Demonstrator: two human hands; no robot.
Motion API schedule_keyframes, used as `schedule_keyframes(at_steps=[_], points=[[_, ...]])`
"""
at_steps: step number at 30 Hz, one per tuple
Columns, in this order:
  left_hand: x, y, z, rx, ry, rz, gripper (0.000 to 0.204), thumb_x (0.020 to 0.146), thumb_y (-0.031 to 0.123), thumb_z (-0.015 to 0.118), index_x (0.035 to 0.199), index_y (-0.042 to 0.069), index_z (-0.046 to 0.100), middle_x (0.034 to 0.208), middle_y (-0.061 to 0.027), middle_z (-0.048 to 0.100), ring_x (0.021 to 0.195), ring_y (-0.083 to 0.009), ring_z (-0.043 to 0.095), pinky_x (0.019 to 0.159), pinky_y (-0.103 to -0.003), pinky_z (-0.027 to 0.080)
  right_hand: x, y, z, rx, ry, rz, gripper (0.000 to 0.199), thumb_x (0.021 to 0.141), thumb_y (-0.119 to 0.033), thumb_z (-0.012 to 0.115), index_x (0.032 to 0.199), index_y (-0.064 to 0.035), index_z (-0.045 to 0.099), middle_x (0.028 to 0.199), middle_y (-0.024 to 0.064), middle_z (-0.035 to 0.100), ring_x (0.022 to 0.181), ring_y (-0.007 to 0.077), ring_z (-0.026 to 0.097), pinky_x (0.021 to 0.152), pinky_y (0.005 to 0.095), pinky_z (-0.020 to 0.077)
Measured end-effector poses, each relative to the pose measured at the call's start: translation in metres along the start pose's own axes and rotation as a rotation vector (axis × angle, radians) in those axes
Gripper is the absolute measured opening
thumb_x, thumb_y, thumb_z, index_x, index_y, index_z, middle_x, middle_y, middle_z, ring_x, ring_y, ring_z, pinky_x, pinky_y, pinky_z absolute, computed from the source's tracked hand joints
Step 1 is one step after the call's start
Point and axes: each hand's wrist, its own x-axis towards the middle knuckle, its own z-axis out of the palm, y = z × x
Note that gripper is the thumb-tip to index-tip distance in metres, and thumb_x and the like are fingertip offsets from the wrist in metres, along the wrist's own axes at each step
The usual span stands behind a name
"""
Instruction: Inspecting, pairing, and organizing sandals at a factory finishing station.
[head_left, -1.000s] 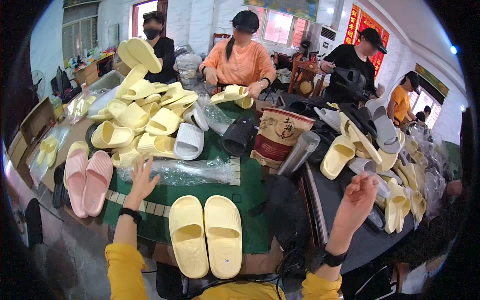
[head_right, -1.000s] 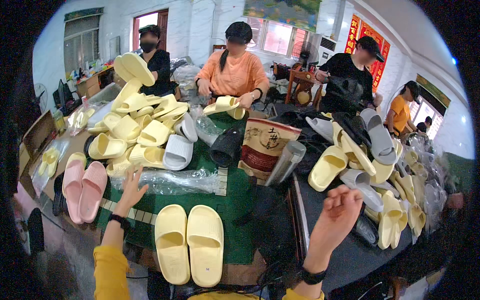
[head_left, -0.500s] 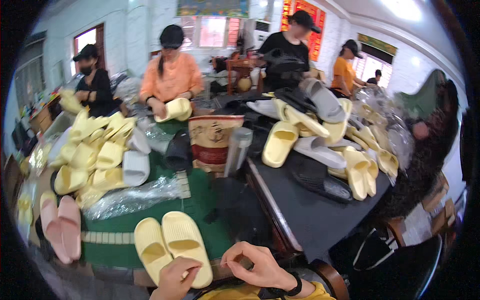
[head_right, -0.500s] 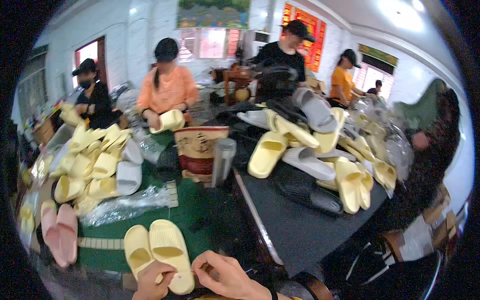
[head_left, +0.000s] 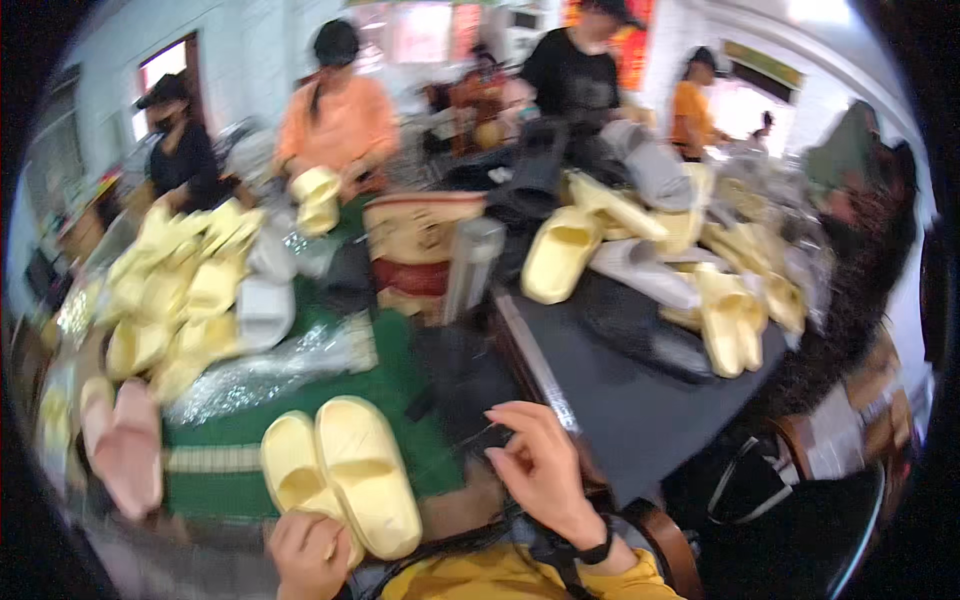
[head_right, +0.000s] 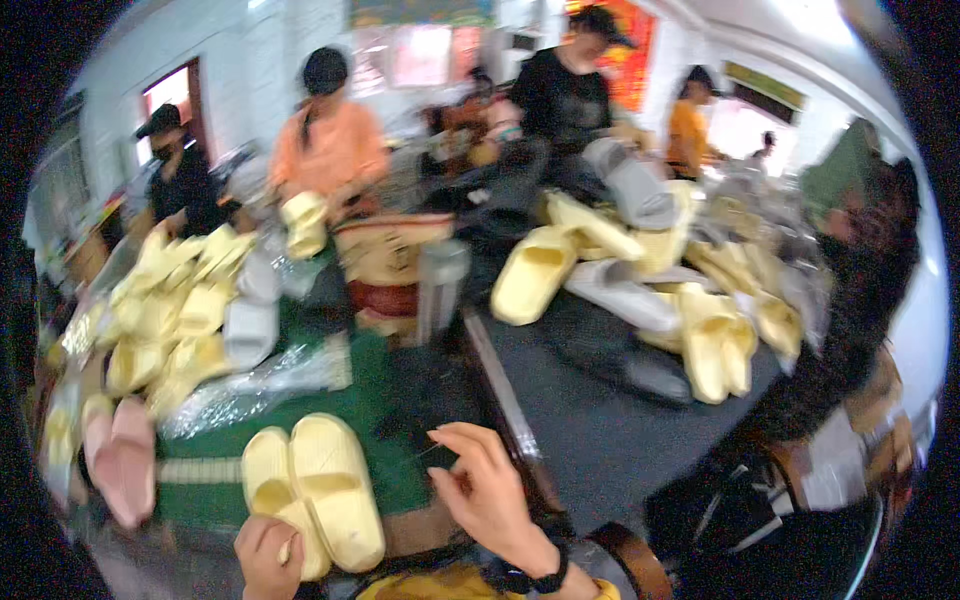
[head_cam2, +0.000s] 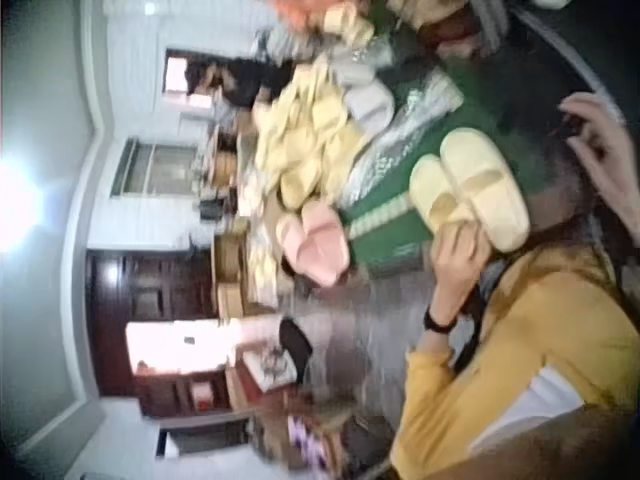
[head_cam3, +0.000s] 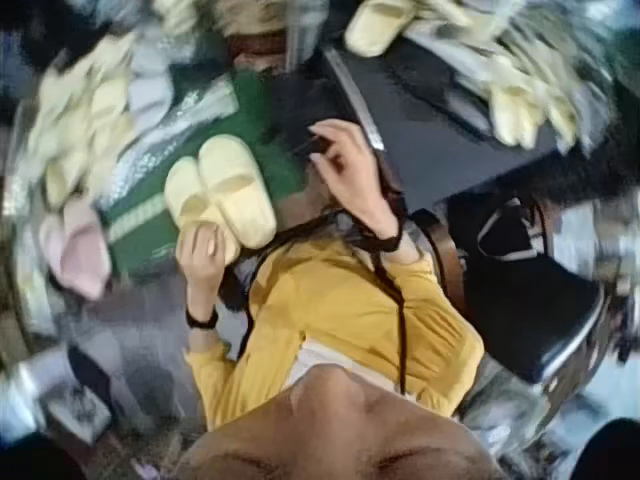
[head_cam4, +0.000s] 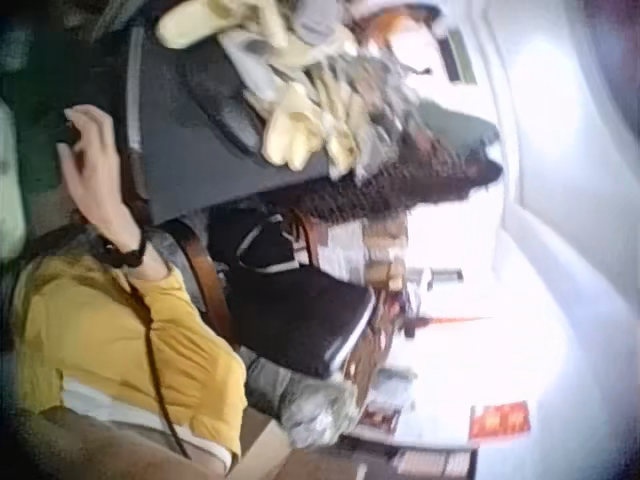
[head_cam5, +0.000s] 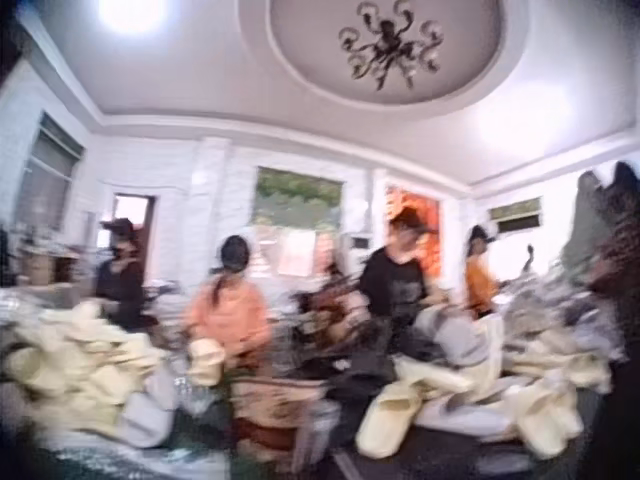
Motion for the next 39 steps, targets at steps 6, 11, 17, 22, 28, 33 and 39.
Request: schedule_keyframes(at_steps=[6, 11, 17, 22, 28, 33, 39], points=[[-0.013, 0.017, -0.019, 0.104, -0.018, 0.016, 0.016, 0.067, 0.011, 0.075, 0.078, 0.009, 0.064, 0.076, -0.003, 0.057, 0.065, -0.02, 0.059, 0.057, -0.031, 0.046, -0.028, -0.03, 0.044, 0.035, -0.499, -0.488, 0.036, 0.077, -0.002, 0.072, 0.112, -0.0022, 0.063, 0.119, 0.0151, 0.06, 0.085, 0.0251, 0.066, 0.07, 0.0321, 0.0556], [-0.038, 0.022, -0.029, 0.155, -0.014, -0.011, 0.018, 0.068, 0.012, 0.075, 0.08, 0.012, 0.062, 0.082, -0.0005, 0.059, 0.07, -0.0183, 0.06, 0.059, -0.029, 0.046, -0.038, -0.024, 0.063, 0.014, -0.599, -0.637, 0.034, 0.071, -0.004, 0.068, 0.106, -0.0044, 0.066, 0.09, 0.0072, 0.065, 0.077, 0.0224, 0.065, 0.066, 0.0316, 0.0542], [-0.07, 0.01, -0.038, 0.086, -0.095, -0.032, 0.019, 0.067, 0.012, 0.076, 0.08, 0.011, 0.062, 0.084, -0.0016, 0.06, 0.073, -0.0178, 0.061, 0.062, -0.029, 0.048, -0.048, -0.007, 0.073, 0.426, -0.99, -0.39, 0.021, 0.081, -0.004, 0.065, 0.102, -0.0032, 0.067, 0.088, 0.009, 0.066, 0.076, 0.028, 0.064, 0.065, 0.0351, 0.0526], [-0.086, 0.006, -0.037, -0.06, -0.172, 0.002, 0.018, 0.069, 0.009, 0.072, 0.083, 0.009, 0.061, 0.086, -0.0022, 0.06, 0.075, -0.0182, 0.061, 0.067, -0.029, 0.05, -0.053, -0.001, 0.083, 0.423, -1.145, -0.243, 0.017, 0.088, -0.007, 0.06, 0.104, -0.0033, 0.065, 0.088, 0.0111, 0.067, 0.077, 0.0287, 0.065, 0.068, 0.0356, 0.0524], [-0.09, -0.006, -0.017, -0.071, -0.189, -0.005, 0.017, 0.07, 0.01, 0.072, 0.082, 0.008, 0.06, 0.083, -0.0021, 0.06, 0.074, -0.0185, 0.06, 0.065, -0.029, 0.049, -0.043, 0.008, 0.086, 0.42, -1.221, -0.03, 0.014, 0.091, -0.007, 0.058, 0.101, -0.0008, 0.065, 0.083, 0.0078, 0.069, 0.073, 0.0181, 0.067, 0.067, 0.0284, 0.0521], [-0.088, -0.01, -0.01, 0.006, -0.169, -0.062, 0.017, 0.07, 0.01, 0.074, 0.079, 0.008, 0.06, 0.08, -0.0025, 0.059, 0.071, -0.0198, 0.06, 0.062, -0.03, 0.049, -0.029, 0.012, 0.1, 0.425, -1.265, 0.092, 0.016, 0.095, -0.01, 0.054, 0.102, 0.0004, 0.065, 0.085, 0.0057, 0.07, 0.075, 0.0122, 0.067, 0.069, 0.024, 0.0526], [-0.088, 0.009, -0.024, 0.095, -0.126, -0.01, 0.015, 0.068, 0.011, 0.07, 0.078, 0.008, 0.06, 0.08, -0.0019, 0.058, 0.069, -0.0175, 0.059, 0.061, -0.028, 0.047, -0.029, 0.002, 0.093, 0.362, -1.312, 0.087, 0.016, 0.094, -0.013, 0.053, 0.103, -0.0038, 0.064, 0.084, 0.006, 0.068, 0.073, 0.0161, 0.067, 0.067, 0.0285, 0.0517]])
